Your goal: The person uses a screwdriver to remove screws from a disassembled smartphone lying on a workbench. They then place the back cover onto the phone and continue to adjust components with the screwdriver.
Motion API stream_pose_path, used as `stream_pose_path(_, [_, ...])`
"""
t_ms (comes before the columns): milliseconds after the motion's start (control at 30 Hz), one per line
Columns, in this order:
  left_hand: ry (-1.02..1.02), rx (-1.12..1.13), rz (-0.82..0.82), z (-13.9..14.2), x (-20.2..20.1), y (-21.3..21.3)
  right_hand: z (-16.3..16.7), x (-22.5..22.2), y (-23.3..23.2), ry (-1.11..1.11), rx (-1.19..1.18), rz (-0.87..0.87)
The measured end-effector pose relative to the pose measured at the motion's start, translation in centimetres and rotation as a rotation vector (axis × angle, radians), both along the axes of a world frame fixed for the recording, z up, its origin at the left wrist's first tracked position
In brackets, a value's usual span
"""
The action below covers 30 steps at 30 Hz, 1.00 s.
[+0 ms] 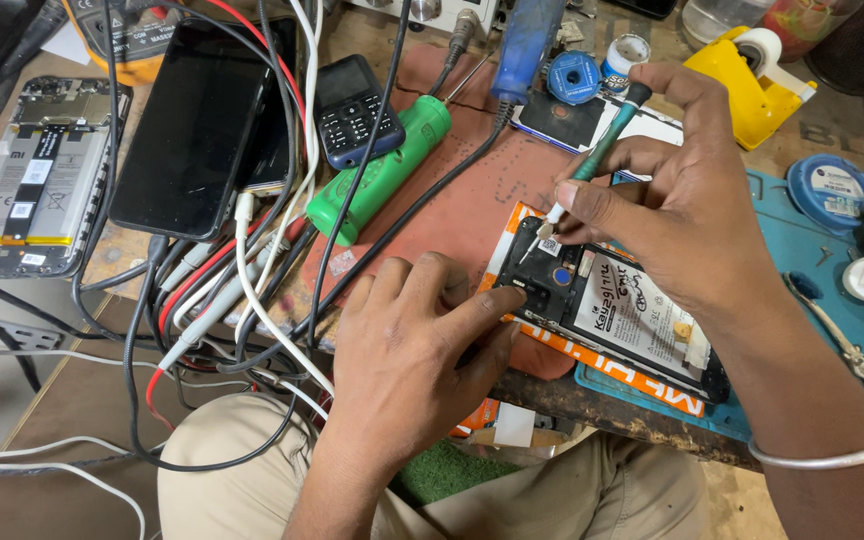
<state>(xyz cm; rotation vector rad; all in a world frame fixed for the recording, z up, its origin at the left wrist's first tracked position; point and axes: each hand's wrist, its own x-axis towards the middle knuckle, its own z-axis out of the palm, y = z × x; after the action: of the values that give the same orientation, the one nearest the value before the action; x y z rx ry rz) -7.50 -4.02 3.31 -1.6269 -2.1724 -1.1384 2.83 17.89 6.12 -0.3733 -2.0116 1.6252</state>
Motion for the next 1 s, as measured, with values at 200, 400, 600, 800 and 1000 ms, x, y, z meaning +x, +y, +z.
stream_pose_path(200, [-0.002,-0.003,0.003,0.0,0.0,-0.1,-0.3,0.0,0.0,-0.04,0.038,-0.011])
stream_pose_path(400, [0.002,0.0,-0.006,-0.1,-0.1,0.0,0.3,0.2,0.7,-0.092,0.045,-0.026])
stream_pose_path(600, [-0.037,0.117,0.038,-0.1,0.5,0.5,0.7,0.4,0.4,-0.072,-0.011,0.004])
stream_pose_path(800, [-0.097,0.209,0.149,-0.7,1.6,1.6,1.0,0.5,-0.4,-0.054,-0.024,0.022])
stream_pose_path(1000, [-0.066,0.25,0.159,-0.8,1.5,1.6,1.0,0.5,-0.8,-0.054,-0.015,0.04])
